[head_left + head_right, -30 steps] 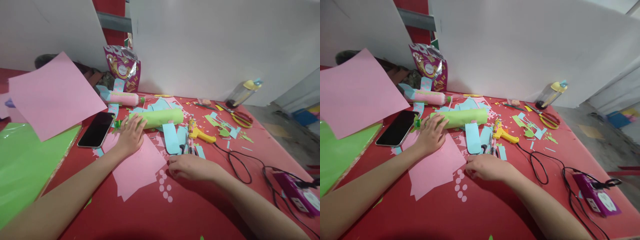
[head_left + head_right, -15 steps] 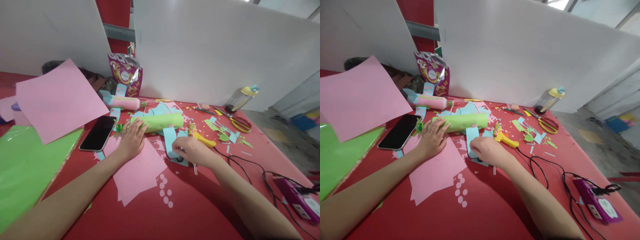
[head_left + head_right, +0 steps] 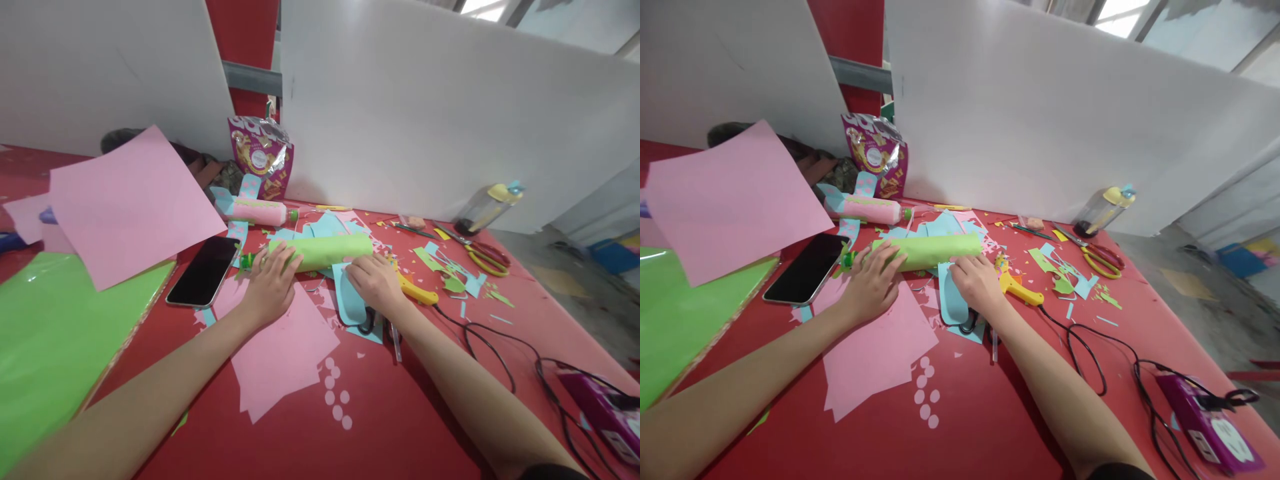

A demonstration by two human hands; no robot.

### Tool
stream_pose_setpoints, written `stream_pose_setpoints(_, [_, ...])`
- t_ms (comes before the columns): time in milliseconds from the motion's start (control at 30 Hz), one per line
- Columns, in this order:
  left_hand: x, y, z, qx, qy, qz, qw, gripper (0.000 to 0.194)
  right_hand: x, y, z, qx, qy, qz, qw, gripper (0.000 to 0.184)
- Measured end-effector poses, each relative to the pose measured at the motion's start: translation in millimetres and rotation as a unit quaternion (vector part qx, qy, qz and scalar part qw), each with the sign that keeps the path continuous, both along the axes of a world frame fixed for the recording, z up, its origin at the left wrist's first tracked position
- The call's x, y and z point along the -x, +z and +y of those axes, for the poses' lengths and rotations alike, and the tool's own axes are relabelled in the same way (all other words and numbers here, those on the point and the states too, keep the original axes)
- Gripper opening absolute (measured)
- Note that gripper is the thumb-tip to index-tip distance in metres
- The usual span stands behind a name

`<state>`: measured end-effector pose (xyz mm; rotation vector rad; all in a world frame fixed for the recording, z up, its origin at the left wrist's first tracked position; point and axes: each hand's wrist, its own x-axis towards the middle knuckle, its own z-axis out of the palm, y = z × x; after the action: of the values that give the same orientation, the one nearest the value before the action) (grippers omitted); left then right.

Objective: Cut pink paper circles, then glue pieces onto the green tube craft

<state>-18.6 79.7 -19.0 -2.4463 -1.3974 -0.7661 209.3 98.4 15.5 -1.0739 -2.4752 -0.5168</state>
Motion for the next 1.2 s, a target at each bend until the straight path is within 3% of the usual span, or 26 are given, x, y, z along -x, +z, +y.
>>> stream_pose_setpoints(333, [-0.1,-0.6,-0.2,0.007,-0.002,-0.004,1.0,0.045,-2.7,-6.8,6.6,-0.023,0.001,-0.001,1.0,0.026])
stream_pose_setpoints(767, [0.0,-0.8,-0.6,0.011,-0.006,-0.014,1.0,0.05,0.5,-5.4,12.7,-0.001,-0.002,-0.014,1.0,0.023])
stream_pose_setpoints(1200, [-0.5,0.8,-0.9,0.006,-0.001,-0.002,1.0,0.046,6.2,-1.3,16.8,-0.025,-0.005,-0.02,0.999,0.024])
